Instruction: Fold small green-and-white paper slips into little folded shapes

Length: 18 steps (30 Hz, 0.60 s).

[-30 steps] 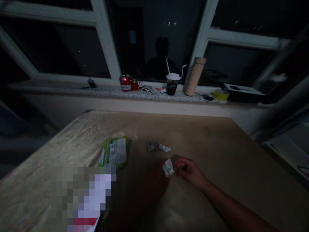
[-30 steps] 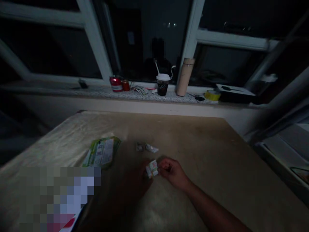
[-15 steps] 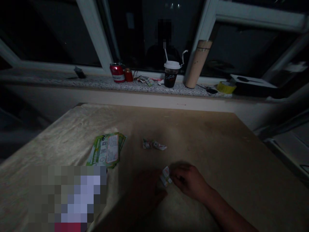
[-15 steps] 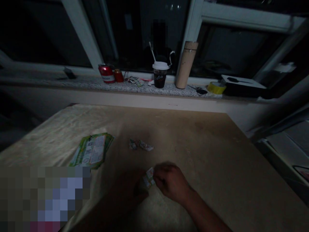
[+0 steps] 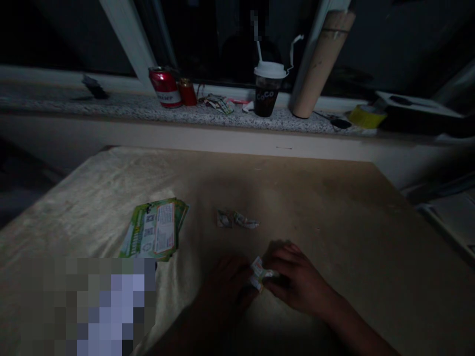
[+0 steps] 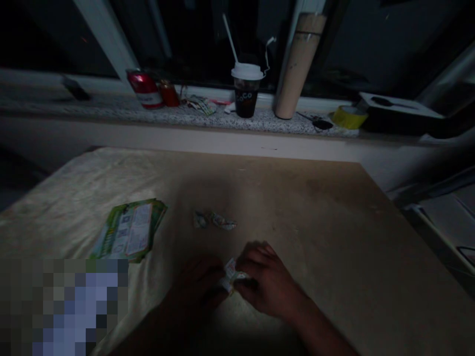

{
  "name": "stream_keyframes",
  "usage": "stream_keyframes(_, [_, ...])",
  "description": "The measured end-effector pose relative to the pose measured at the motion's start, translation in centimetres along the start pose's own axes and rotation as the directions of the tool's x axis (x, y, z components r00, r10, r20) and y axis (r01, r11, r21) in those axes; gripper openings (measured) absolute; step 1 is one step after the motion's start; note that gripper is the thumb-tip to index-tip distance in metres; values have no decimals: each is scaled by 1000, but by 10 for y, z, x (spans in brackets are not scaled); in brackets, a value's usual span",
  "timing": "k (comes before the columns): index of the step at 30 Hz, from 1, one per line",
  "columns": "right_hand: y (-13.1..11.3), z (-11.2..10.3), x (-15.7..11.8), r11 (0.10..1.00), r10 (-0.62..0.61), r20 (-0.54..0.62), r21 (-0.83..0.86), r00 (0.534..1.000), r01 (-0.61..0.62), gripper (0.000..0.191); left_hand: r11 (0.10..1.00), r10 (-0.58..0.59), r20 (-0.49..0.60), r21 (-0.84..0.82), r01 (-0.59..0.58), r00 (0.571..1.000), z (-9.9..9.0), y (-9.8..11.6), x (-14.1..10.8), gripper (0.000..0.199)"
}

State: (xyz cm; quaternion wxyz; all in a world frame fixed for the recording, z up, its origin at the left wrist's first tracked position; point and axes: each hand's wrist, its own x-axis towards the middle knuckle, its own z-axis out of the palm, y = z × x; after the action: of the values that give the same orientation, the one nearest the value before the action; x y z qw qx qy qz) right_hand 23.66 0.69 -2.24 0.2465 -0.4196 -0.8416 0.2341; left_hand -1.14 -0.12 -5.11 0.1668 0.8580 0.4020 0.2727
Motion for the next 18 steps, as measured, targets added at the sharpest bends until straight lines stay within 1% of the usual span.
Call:
stream_keyframes(3, [2, -1, -2, 1000, 14, 18, -17, 1000, -13, 32, 1000, 26, -25, -11, -26, 999, 2, -3, 2, 16])
stream_keyframes(6, [4, -2, -4, 999, 25, 45, -25, 999, -24, 34, 999, 42, -20, -17, -43, 999, 1, -5, 3, 7])
stream_keyframes(7, [5, -3, -4, 999, 29, 51, -25, 998, -28, 34, 999, 43, -16, -19, -43, 999, 0, -5, 3, 6])
stream_keyframes(8, [5, -3, -4, 999, 32, 59, -25, 998, -31, 34, 999, 42, -14, -21, -42, 999, -1, -5, 3, 8])
stream_keyframes(11, [6, -4, -3, 999, 22, 75, -27, 997, -20, 35, 999, 32, -10, -31, -32, 999, -1, -4, 4, 23])
stream_keyframes(13, [7, -4, -3, 999, 7, 72, -32, 997, -5, 33, 999, 22, -17, -32, -23, 1000, 0, -2, 4, 28])
stream_keyframes(18, [7, -2, -4, 999, -6, 43, -44, 999, 8, 31, 999, 20, -19, -26, -21, 1000, 1, -3, 3, 24])
